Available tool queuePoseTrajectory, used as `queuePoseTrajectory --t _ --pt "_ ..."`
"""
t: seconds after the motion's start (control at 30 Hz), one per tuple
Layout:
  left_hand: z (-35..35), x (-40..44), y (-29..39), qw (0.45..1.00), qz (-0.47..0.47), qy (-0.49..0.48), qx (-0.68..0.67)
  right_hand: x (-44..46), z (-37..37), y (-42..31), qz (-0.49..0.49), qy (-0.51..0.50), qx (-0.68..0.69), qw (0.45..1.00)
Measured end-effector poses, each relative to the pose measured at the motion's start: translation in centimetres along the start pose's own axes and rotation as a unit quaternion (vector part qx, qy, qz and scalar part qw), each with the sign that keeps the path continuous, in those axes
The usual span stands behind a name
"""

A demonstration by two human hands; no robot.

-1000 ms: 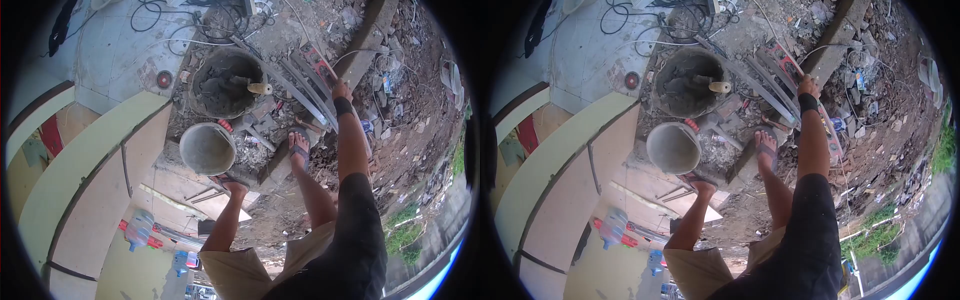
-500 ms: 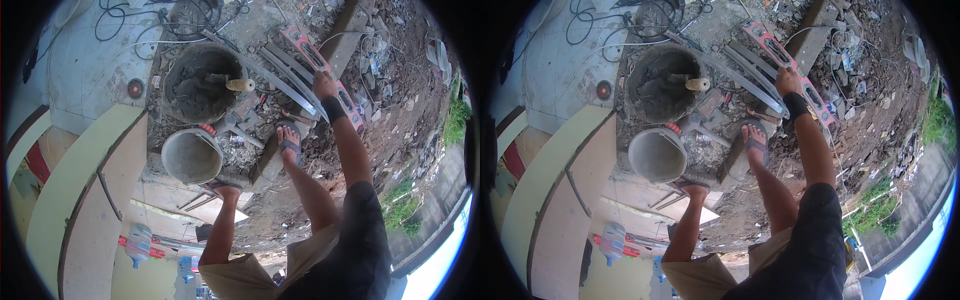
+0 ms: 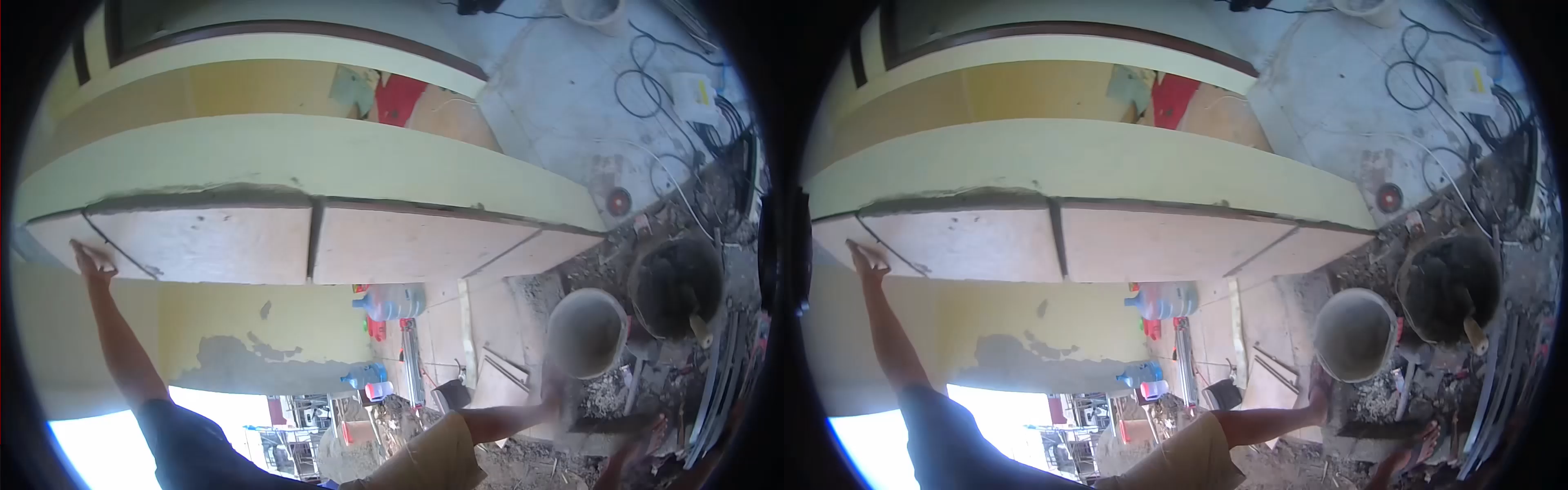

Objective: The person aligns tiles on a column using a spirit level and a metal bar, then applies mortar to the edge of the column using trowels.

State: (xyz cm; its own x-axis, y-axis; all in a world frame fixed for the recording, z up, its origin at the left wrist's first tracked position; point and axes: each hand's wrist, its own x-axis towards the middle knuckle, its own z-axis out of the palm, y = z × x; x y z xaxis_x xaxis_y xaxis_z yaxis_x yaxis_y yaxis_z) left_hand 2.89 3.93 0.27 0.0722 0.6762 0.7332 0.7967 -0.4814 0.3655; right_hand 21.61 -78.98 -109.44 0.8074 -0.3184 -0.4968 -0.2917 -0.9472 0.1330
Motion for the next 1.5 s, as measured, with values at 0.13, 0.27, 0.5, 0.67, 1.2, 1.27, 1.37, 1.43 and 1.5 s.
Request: queuePoseTrajectory --t 0.13,0.27,0.5,0.67,1.2,1.27,1.37,1.43,1.5 --pt "-5.1 5.0 2.6 0.985 0.114 0.126 -0.040 -3.1 -3.7 -0.5 0.022 0.008 0.063 0.998" --pt "-3.8 4.1 2.0 0.973 0.130 0.188 -0.022 -14.9 -15.0 -8.2 -0.113 0.028 0.234 0.965" --pt "-3.6 4.7 -2.4 0.941 0.246 0.228 0.048 -40.8 -39.3 -27.2 -0.412 -0.025 0.569 0.711" --pt "-2.4 4.0 -2.7 0.923 0.303 0.236 -0.018 -60.7 -59.2 -39.0 -0.477 -0.009 0.670 0.569" --pt "-1.3 2.2 -1.5 0.936 0.260 0.218 -0.094 -76.7 -75.9 -49.3 -0.486 0.345 0.613 0.520" --pt "-1.1 2.2 -1.7 0.931 0.273 0.222 -0.103 -76.1 -75.6 -49.2 -0.493 0.347 0.571 0.557" --pt "-0.9 2.3 -1.9 0.919 0.298 0.233 -0.107 -76.3 -76.0 -49.3 -0.469 0.427 0.561 0.532" --pt "-1.2 2.4 -1.5 0.914 0.304 0.245 -0.111 -77.5 -76.8 -49.3 -0.465 0.401 0.590 0.524" --pt "-1.9 2.2 -1.5 0.920 0.302 0.226 -0.108 -78.3 -77.2 -49.4 -0.459 0.380 0.619 0.511"
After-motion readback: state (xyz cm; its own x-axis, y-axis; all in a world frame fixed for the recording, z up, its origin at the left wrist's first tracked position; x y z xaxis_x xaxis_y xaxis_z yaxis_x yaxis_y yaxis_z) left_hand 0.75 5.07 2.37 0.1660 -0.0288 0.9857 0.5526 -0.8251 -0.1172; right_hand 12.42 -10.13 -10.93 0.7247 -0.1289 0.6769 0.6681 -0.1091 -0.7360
